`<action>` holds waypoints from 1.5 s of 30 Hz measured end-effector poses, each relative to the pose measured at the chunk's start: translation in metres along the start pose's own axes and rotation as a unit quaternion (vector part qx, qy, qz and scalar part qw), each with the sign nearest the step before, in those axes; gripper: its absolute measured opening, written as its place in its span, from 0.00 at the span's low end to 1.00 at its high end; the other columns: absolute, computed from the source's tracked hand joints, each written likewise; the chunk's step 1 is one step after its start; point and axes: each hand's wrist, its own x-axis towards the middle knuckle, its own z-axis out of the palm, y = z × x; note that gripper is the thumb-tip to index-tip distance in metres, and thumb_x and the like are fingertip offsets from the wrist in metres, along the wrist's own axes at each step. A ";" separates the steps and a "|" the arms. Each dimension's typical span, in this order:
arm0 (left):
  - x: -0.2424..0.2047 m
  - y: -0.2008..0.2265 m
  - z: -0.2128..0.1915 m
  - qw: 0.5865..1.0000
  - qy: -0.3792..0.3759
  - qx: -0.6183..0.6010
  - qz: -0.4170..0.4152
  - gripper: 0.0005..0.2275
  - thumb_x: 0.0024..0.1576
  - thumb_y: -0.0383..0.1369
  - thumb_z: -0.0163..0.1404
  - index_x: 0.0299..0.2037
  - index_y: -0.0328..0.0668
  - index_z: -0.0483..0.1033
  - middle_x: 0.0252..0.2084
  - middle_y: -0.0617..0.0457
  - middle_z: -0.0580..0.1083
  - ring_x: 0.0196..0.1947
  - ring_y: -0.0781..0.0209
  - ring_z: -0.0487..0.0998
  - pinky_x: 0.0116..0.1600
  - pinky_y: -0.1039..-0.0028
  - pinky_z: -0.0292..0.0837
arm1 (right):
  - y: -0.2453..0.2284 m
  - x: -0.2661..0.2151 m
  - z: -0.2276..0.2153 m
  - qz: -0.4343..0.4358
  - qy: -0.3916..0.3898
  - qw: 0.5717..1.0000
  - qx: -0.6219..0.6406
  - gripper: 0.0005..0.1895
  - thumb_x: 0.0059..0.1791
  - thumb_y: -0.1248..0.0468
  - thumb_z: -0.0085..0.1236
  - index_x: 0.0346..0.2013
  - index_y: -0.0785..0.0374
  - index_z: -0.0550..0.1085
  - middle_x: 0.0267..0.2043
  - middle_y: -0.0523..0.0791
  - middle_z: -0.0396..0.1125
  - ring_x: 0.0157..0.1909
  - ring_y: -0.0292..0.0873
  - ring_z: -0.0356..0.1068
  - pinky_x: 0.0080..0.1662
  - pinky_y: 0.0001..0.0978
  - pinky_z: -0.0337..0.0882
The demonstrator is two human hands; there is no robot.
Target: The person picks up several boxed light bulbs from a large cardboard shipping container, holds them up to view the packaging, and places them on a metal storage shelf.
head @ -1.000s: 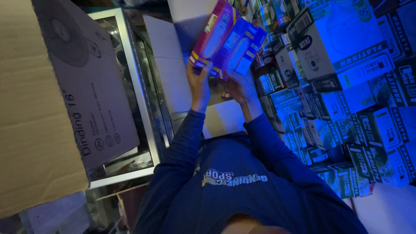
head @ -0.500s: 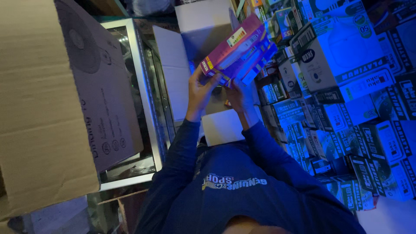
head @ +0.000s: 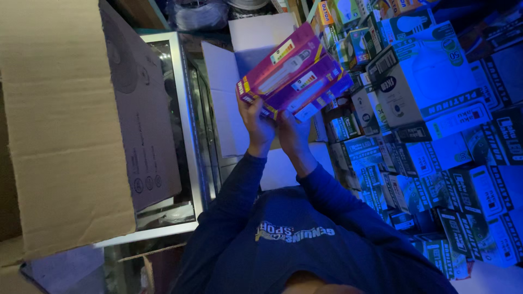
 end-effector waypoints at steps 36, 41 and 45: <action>-0.081 -0.024 0.016 0.970 0.132 -0.023 -0.201 0.22 0.67 0.47 0.42 0.59 0.34 0.68 0.54 0.46 0.74 0.51 0.58 0.79 0.55 0.65 0.77 | -0.042 -0.117 -0.016 -0.091 0.157 0.964 -0.195 0.23 0.53 0.72 0.58 0.62 0.63 0.65 0.58 0.46 0.69 0.58 0.41 0.71 0.59 0.37 0.72; -0.107 -0.024 0.025 0.968 0.134 -0.023 -0.209 0.23 0.68 0.48 0.42 0.59 0.32 0.69 0.54 0.45 0.74 0.51 0.57 0.79 0.56 0.65 0.76 | -0.053 -0.148 -0.024 -0.085 0.162 0.957 -0.226 0.24 0.55 0.71 0.57 0.65 0.65 0.63 0.60 0.47 0.68 0.60 0.41 0.70 0.61 0.37 0.71; -0.146 -0.026 0.038 0.970 0.112 -0.031 -0.213 0.23 0.67 0.47 0.42 0.60 0.33 0.69 0.55 0.46 0.74 0.53 0.57 0.78 0.58 0.65 0.75 | -0.085 -0.182 -0.029 -0.092 0.129 0.969 -0.192 0.26 0.56 0.71 0.55 0.68 0.65 0.60 0.63 0.47 0.65 0.64 0.41 0.66 0.65 0.39 0.68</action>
